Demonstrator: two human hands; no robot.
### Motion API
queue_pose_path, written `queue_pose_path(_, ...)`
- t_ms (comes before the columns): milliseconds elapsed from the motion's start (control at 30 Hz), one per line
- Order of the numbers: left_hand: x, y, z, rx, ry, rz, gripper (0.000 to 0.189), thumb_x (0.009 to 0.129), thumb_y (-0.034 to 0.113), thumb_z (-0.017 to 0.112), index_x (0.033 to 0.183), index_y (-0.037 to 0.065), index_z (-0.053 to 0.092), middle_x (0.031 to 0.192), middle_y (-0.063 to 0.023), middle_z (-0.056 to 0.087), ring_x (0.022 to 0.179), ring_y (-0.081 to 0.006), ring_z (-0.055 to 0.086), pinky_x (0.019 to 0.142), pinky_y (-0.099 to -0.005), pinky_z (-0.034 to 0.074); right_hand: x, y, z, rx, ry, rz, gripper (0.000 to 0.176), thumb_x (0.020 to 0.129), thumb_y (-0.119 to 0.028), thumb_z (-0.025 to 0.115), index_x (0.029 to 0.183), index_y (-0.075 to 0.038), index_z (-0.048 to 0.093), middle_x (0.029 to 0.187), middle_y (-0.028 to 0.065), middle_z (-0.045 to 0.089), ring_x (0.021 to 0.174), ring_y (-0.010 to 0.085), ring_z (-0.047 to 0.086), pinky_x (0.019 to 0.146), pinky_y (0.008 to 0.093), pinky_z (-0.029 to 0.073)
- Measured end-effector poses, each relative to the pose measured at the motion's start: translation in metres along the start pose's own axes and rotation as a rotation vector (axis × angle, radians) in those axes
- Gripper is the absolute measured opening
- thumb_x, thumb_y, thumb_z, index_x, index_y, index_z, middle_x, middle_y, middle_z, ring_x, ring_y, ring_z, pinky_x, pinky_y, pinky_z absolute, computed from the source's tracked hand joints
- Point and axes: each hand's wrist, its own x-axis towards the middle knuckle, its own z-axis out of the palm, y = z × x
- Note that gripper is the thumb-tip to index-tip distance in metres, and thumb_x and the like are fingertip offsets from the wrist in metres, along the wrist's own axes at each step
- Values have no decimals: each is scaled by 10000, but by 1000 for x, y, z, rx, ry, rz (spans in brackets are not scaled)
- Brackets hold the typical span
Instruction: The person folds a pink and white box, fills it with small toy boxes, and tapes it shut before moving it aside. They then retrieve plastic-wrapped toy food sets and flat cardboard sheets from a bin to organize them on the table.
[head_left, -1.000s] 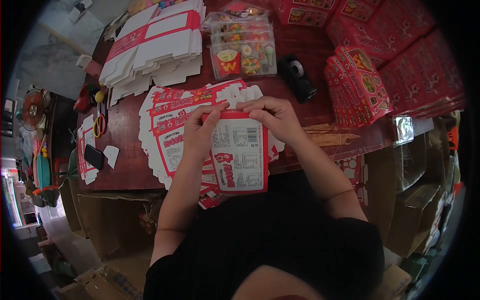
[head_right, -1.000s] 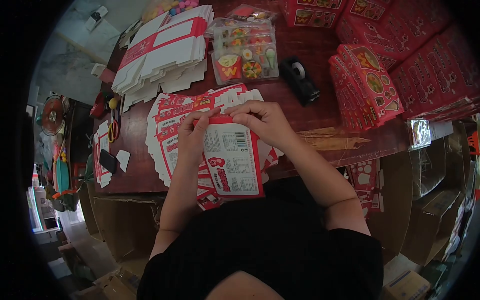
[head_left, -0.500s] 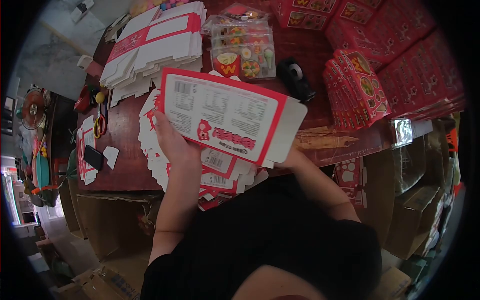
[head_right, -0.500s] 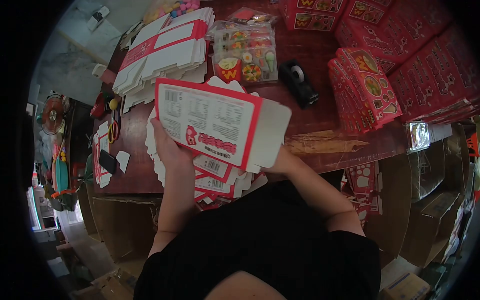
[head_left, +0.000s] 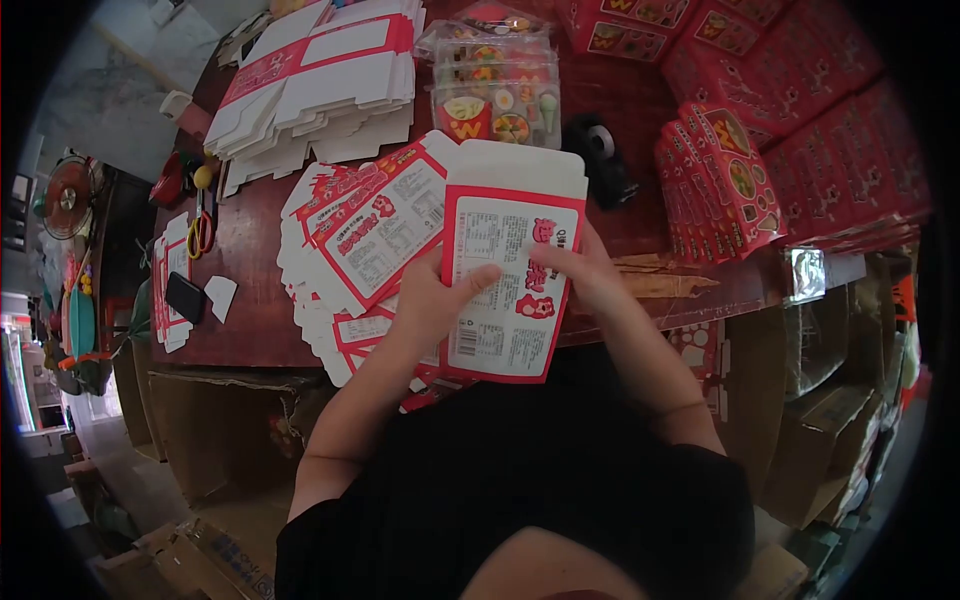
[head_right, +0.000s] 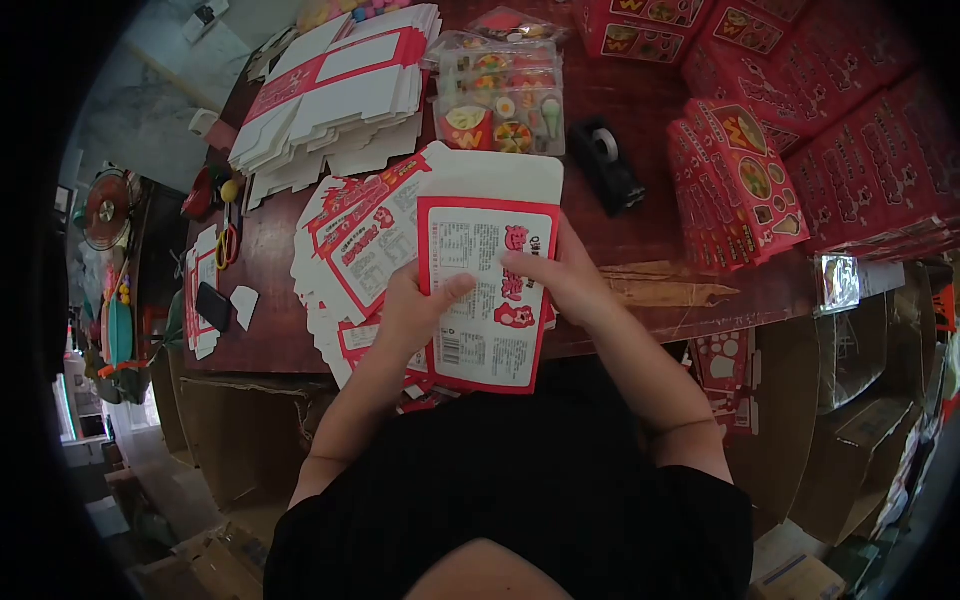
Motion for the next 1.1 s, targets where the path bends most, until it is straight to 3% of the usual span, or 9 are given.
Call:
queue_pose_path(33,4,-18,11,-126,117,163,445,806,286,725,1086,-31,587,925,-131,684,802,-166,663,690,-276,534,0,4,11,-52,101,-112,772,794,-66,697,1400,-38,219,1196,158,531,1039,217,587,831,340,524)
queue_pose_path(167,3,-40,21,-227,220,315,457,889,267,621,1227,-11,492,1034,-154,637,941,-173,627,777,-297,517,2,16,19,-150,128,-362,710,834,-100,673,1380,-103,219,1184,154,507,1032,198,575,819,327,520)
queue_pose_path(300,6,-30,9,-391,260,437,415,980,226,431,1338,26,366,1096,-126,566,980,-145,559,834,-285,464,0,22,19,-145,-1,-142,320,913,-98,564,1193,-92,411,1061,69,527,995,132,515,867,275,445)
queue_pose_path(400,24,-54,-14,-220,167,488,279,987,196,400,1174,14,499,1006,-71,565,858,-90,529,744,-225,440,12,36,7,-51,-87,-88,265,915,-107,561,1157,-83,459,1088,60,523,999,135,516,884,269,431)
queue_pose_path(467,28,-69,-23,-265,168,433,227,981,183,425,1095,15,528,977,-60,571,847,-84,528,749,-220,434,12,33,10,-298,13,-294,251,908,-101,567,1141,-73,478,1087,57,528,986,136,522,885,269,426)
queue_pose_path(600,27,-73,-9,-435,301,436,168,964,159,486,1053,17,500,904,-52,587,833,-96,546,768,-238,444,9,44,19,-11,84,-337,218,884,-70,592,1087,-47,517,1061,55,541,968,141,533,878,269,419)
queue_pose_path(700,25,-45,13,-476,461,705,229,932,180,563,1060,30,447,927,-63,593,870,-124,578,803,-275,465,9,38,23,7,152,-406,194,847,-44,632,1019,-30,542,1014,49,545,962,133,537,870,265,426)
queue_pose_path(900,29,-38,-10,-323,254,404,321,862,134,651,1077,49,429,1039,-93,573,914,-144,606,706,-257,513,13,22,15,-257,78,-312,182,785,-41,690,924,-22,574,963,42,534,914,115,554,794,263,471)
queue_pose_path(1100,26,1,-14,-342,206,336,144,841,69,652,949,21,569,857,-43,614,768,-100,606,621,-227,500,21,-15,25,63,36,-24,166,805,-49,671,935,-23,571,857,43,597,806,100,586,717,235,493)
